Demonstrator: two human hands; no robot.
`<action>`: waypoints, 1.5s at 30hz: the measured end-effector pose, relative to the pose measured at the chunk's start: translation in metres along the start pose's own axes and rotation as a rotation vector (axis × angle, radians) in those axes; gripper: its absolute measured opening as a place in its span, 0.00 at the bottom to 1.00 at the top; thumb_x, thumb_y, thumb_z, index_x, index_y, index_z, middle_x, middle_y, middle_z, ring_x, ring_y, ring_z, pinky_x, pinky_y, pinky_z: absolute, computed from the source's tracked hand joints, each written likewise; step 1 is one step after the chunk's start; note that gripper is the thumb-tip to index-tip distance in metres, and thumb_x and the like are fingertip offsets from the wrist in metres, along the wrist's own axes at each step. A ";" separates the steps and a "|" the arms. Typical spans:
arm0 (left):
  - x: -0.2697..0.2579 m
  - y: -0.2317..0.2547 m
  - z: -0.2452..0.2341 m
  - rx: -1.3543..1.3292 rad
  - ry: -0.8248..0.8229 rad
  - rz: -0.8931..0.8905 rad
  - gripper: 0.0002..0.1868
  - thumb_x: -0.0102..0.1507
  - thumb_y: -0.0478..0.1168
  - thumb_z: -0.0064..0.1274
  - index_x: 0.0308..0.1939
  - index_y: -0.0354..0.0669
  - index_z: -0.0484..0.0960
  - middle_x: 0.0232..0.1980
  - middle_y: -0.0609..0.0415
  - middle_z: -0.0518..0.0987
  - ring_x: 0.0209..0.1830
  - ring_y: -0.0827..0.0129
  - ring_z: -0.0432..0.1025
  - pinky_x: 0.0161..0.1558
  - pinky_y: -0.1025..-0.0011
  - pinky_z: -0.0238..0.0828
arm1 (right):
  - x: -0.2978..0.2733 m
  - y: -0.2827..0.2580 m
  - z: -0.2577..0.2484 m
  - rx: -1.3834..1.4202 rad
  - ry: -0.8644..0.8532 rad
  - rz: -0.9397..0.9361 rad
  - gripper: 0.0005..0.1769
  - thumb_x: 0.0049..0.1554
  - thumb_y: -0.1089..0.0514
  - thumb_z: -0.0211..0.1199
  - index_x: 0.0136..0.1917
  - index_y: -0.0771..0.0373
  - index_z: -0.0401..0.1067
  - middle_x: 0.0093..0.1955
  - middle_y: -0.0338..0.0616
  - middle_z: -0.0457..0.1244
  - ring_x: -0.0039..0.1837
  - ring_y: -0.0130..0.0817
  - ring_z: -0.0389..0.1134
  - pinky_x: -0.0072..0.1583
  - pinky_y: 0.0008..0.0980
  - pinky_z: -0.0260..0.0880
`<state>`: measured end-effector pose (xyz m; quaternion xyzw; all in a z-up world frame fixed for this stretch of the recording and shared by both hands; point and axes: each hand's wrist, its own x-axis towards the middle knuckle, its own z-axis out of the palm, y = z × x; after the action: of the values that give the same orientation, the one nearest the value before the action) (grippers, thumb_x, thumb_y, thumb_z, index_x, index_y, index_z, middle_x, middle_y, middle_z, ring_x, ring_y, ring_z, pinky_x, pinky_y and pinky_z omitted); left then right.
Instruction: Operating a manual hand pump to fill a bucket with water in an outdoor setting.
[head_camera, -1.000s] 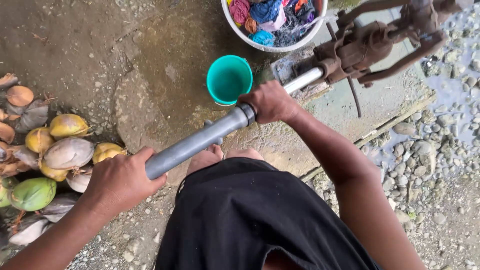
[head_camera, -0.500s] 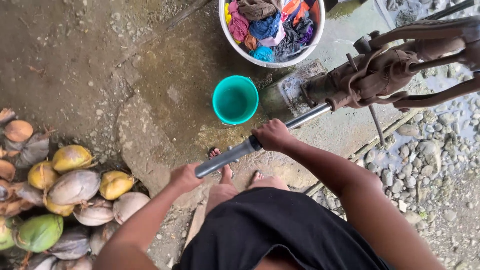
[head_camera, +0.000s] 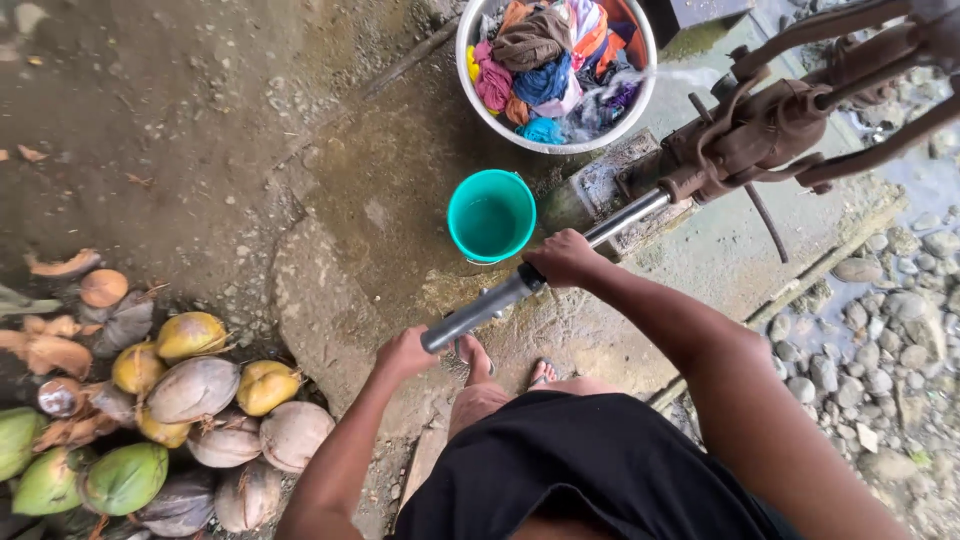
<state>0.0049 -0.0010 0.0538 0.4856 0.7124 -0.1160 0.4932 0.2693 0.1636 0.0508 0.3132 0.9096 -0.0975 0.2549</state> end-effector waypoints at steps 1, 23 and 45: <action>-0.020 0.003 -0.010 0.001 0.029 -0.005 0.21 0.46 0.45 0.51 0.43 0.52 0.77 0.42 0.48 0.79 0.47 0.52 0.73 0.47 0.57 0.68 | -0.010 -0.002 -0.018 -0.010 0.027 -0.007 0.07 0.46 0.55 0.52 0.40 0.46 0.67 0.33 0.34 0.66 0.43 0.36 0.71 0.46 0.35 0.70; -0.253 0.109 -0.068 0.542 0.316 0.038 0.21 0.52 0.60 0.47 0.41 0.53 0.71 0.34 0.49 0.79 0.38 0.53 0.75 0.41 0.56 0.69 | -0.115 0.011 -0.108 0.208 0.451 -0.222 0.22 0.39 0.56 0.56 0.50 0.43 0.70 0.30 0.38 0.66 0.34 0.41 0.67 0.41 0.42 0.68; 0.039 0.004 0.006 0.178 -0.015 -0.056 0.09 0.61 0.52 0.36 0.36 0.59 0.70 0.32 0.62 0.75 0.33 0.70 0.71 0.34 0.73 0.65 | 0.015 -0.003 0.016 0.023 -0.007 0.031 0.06 0.51 0.56 0.60 0.43 0.52 0.65 0.29 0.32 0.62 0.32 0.33 0.64 0.39 0.32 0.64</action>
<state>0.0099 0.0201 0.0205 0.5065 0.7090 -0.1963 0.4498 0.2633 0.1634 0.0297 0.3298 0.9026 -0.1049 0.2560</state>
